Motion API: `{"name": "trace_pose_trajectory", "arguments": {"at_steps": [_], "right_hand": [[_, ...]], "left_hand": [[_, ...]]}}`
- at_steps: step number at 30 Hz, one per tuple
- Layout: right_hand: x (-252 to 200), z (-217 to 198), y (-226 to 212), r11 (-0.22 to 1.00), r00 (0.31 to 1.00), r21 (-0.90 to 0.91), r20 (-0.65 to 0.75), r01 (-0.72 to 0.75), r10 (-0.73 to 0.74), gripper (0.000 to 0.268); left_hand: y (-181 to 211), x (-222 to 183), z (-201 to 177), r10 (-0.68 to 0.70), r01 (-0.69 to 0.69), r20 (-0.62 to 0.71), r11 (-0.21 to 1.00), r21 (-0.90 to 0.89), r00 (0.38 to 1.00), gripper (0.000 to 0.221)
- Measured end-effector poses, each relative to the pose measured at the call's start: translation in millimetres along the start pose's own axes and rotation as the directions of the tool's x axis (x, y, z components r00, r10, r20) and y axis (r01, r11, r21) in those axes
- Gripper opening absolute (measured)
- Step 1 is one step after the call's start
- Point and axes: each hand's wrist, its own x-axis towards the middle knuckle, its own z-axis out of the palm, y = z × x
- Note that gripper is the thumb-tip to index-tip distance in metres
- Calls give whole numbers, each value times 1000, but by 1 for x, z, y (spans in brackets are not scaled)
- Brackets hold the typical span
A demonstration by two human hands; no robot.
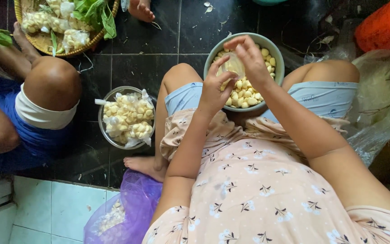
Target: A person sitting on the floor is picking up peeled garlic cloves from a large bowl and putting them into small plastic bags.
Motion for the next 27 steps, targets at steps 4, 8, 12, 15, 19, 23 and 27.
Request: {"name": "trace_pose_trajectory", "arguments": {"at_steps": [4, 8, 12, 15, 19, 23, 27], "right_hand": [[11, 5, -2, 997, 995, 5, -69, 72, -71, 40], [15, 2, -6, 974, 991, 189, -66, 123, -113, 35], [11, -25, -10, 956, 950, -139, 218, 257, -224, 44], [3, -47, -6, 346, 828, -752, 498, 561, -260, 54], [1, -39, -45, 76, 743, -759, 604, 646, -289, 40], [0, -20, -98, 420, 700, -561, 603, 713, -382, 42], [0, -33, -130, 311, 637, -565, 585, 764, -502, 48]], "left_hand": [[11, 0, 1, 6, -11, 102, 999, 49, 995, 11], [10, -1, 1, 45, -47, 85, 999, 24, 995, 8], [11, 7, -12, 56, -55, 18, 998, -40, 998, 15], [15, 17, -25, 108, -118, -79, 984, -134, 991, 22], [26, 20, -24, 65, -98, -177, 977, -188, 982, 17], [22, 11, -3, -181, 219, 123, 836, -503, 976, 54], [21, -14, 16, -329, 518, 502, 801, -300, 800, 33]]}}
